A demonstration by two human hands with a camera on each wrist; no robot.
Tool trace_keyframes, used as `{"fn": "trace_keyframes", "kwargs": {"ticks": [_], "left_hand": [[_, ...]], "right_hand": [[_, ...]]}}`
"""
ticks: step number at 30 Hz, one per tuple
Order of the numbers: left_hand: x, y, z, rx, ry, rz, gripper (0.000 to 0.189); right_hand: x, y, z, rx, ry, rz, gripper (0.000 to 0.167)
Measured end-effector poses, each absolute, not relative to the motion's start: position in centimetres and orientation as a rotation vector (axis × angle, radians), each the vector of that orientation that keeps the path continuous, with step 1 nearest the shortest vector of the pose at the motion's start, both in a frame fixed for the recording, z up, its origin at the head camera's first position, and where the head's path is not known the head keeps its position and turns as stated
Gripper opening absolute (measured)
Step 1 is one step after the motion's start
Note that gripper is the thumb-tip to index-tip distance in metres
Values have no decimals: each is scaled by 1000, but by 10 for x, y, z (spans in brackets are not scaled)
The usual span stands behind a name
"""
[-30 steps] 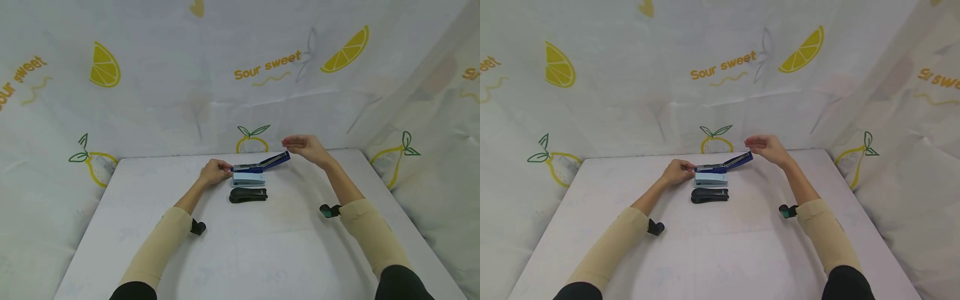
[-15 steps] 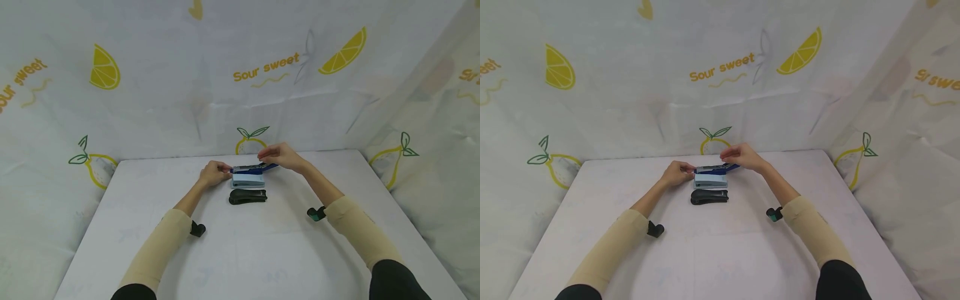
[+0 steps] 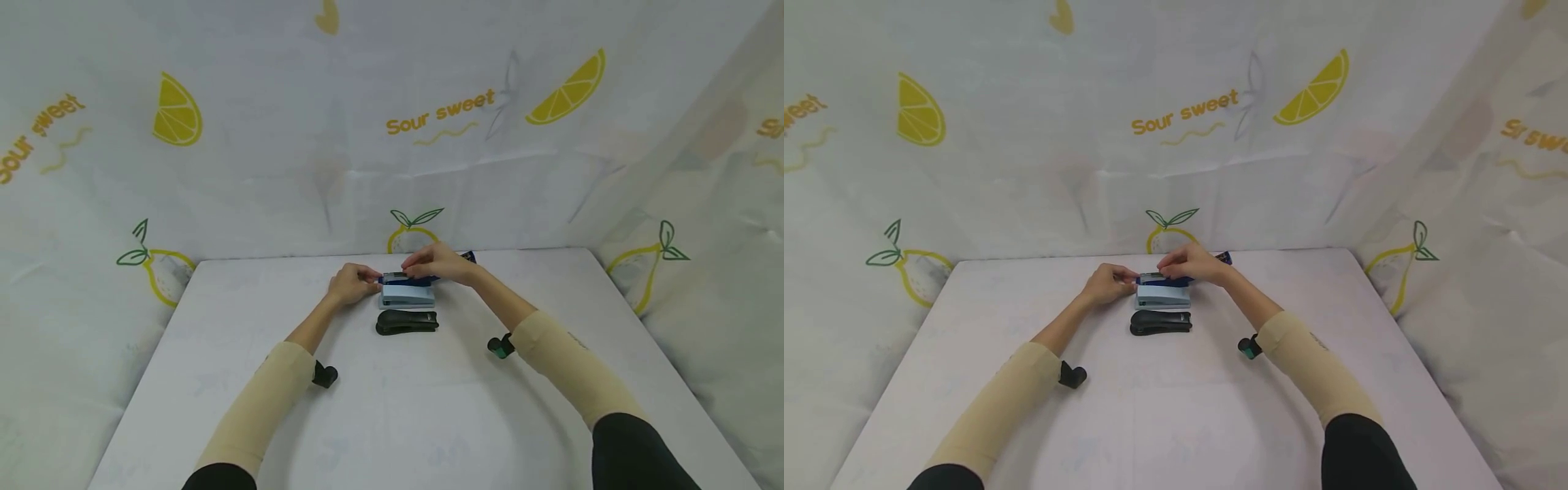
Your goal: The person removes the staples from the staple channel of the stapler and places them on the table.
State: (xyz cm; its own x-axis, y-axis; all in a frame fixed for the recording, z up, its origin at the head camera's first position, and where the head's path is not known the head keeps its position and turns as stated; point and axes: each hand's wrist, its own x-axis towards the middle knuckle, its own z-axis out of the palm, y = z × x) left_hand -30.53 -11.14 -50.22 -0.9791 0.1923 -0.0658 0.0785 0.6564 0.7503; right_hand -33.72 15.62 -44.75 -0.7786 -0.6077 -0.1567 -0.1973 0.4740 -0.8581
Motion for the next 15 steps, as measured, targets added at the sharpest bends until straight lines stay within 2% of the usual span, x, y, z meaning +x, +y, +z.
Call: {"fn": "trace_keyframes", "kwargs": {"ticks": [15], "left_hand": [[-307, -112, -504, 216, 2727, 1222, 28]], "right_hand": [[-344, 135, -458, -593, 2366, -1157, 27]]}}
